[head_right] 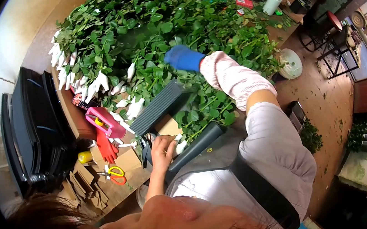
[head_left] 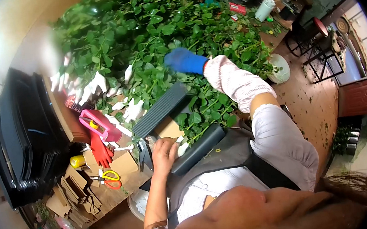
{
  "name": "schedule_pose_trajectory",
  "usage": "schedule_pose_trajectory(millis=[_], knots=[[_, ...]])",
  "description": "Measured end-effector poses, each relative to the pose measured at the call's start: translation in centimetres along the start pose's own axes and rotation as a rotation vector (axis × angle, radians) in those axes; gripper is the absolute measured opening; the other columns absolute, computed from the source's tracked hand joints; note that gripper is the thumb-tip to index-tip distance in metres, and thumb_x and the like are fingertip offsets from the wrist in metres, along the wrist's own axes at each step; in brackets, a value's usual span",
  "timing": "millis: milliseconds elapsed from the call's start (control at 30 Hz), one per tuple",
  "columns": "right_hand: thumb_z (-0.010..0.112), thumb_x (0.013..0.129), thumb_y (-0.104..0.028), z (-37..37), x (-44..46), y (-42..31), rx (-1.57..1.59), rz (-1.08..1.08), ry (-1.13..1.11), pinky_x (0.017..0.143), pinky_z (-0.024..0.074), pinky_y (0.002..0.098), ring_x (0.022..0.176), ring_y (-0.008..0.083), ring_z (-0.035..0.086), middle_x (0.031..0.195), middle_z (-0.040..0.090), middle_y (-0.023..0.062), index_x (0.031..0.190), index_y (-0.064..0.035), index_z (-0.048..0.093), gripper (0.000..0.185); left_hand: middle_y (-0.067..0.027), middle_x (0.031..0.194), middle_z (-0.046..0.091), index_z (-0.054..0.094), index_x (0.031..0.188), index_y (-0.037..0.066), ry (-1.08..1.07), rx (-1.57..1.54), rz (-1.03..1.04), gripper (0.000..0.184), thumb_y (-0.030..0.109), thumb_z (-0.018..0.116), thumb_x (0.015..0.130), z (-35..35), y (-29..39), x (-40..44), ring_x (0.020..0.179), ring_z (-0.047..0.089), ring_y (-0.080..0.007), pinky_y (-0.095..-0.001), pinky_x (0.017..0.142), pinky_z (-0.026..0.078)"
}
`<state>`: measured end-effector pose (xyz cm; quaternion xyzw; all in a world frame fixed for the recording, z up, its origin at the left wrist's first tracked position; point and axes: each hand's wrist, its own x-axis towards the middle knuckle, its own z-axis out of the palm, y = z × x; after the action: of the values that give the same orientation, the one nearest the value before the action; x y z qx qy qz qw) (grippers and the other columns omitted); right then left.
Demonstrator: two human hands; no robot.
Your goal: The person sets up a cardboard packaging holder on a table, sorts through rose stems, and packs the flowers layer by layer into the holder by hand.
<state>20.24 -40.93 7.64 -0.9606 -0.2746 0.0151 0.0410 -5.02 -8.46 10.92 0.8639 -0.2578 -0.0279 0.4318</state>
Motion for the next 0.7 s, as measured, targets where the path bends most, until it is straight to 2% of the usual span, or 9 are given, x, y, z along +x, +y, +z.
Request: schedule_pose_trajectory(millis=[33,100,167,267,367,467,500,600,700], knots=[[0.068,0.085,-0.021,-3.5,-0.3,-1.3,0.046,0.145,0.069,0.090,0.0538,0.0440,0.098,0.0299,0.068,0.106,0.069,0.0034,0.110,-0.0177,0.070,0.025,-0.0112,0.099,0.068,0.072,0.098,0.002,0.015,0.011,0.009,0.014,0.006,0.075,0.086,0.3,-0.2,-0.1,0.093,0.064,-0.0287,-0.0373,0.085,0.051],[0.066,0.086,-0.012,-8.3,-2.8,-1.7,-0.020,-0.102,0.617,0.093,0.0536,0.0433,0.101,0.0261,0.067,0.112,0.070,0.0045,0.119,-0.0240,0.069,0.035,-0.0121,0.098,0.068,0.072,0.097,0.002,0.035,-0.052,-0.021,0.014,0.007,0.076,0.085,0.7,-0.2,-0.3,0.093,0.064,-0.0285,-0.0353,0.084,0.051],[0.067,0.086,-0.009,-13.8,-6.1,-3.8,-0.022,-0.196,0.697,0.094,0.0534,0.0416,0.102,0.0243,0.066,0.112,0.070,0.0048,0.122,-0.0247,0.068,0.039,-0.0096,0.095,0.069,0.070,0.102,0.002,0.019,-0.113,-0.088,0.018,0.007,0.076,0.086,0.5,0.0,-0.4,0.093,0.065,-0.0246,-0.0333,0.082,0.051],[0.067,0.086,-0.007,-16.9,-12.1,-5.9,0.119,-0.272,0.477,0.083,0.0548,0.0396,0.092,0.0250,0.067,0.099,0.070,0.0038,0.114,-0.0247,0.071,0.032,-0.0070,0.098,0.068,0.065,0.114,0.002,0.005,-0.180,-0.213,0.031,0.006,0.077,0.086,1.9,-2.1,-1.1,0.092,0.063,-0.0178,-0.0300,0.079,0.052],[0.070,0.078,-0.006,-13.1,-17.0,-4.9,0.071,-0.233,0.096,0.073,0.0537,0.0412,0.083,0.0259,0.065,0.085,0.066,0.0046,0.109,-0.0204,0.070,0.035,-0.0118,0.126,0.059,0.041,0.146,0.006,0.115,-0.318,-0.219,0.081,0.002,0.084,0.078,2.4,-2.8,-1.4,0.092,0.060,-0.0126,-0.0268,0.078,0.052],[0.072,0.075,-0.008,-6.9,-19.1,-5.5,-0.087,-0.094,-0.234,0.070,0.0552,0.0420,0.079,0.0258,0.066,0.083,0.066,0.0039,0.102,-0.0186,0.070,0.029,-0.0110,0.137,0.056,0.046,0.146,0.009,0.126,-0.518,-0.283,0.078,0.000,0.084,0.078,2.1,-2.2,-1.3,0.095,0.061,-0.0145,-0.0280,0.080,0.055],[0.072,0.076,-0.010,-6.5,-19.1,-5.9,-0.085,-0.041,-0.388,0.070,0.0556,0.0422,0.079,0.0260,0.067,0.085,0.067,0.0038,0.101,-0.0183,0.070,0.027,-0.0102,0.130,0.059,0.049,0.145,0.012,0.086,-0.510,-0.336,0.075,0.003,0.083,0.080,1.3,-1.1,-0.7,0.108,0.062,-0.0184,-0.0291,0.087,0.055],[0.070,0.083,-0.021,-6.9,-19.4,-6.2,0.077,-0.211,-0.270,0.070,0.0562,0.0428,0.079,0.0279,0.068,0.089,0.069,0.0052,0.102,-0.0183,0.070,0.019,-0.0126,0.122,0.060,0.066,0.127,0.008,0.031,-0.291,-0.165,0.049,0.006,0.082,0.081,0.7,-0.7,0.0,0.113,0.062,-0.0266,-0.0336,0.089,0.056],[0.064,0.090,-0.030,-13.0,-13.7,-5.5,0.089,0.030,-0.509,0.073,0.0557,0.0435,0.083,0.0294,0.068,0.094,0.070,0.0071,0.105,-0.0191,0.072,0.020,-0.0142,0.124,0.060,0.066,0.128,0.008,0.026,-0.180,-0.122,0.048,0.009,0.081,0.083,0.1,0.2,0.3,0.111,0.063,-0.0289,-0.0347,0.091,0.054]])
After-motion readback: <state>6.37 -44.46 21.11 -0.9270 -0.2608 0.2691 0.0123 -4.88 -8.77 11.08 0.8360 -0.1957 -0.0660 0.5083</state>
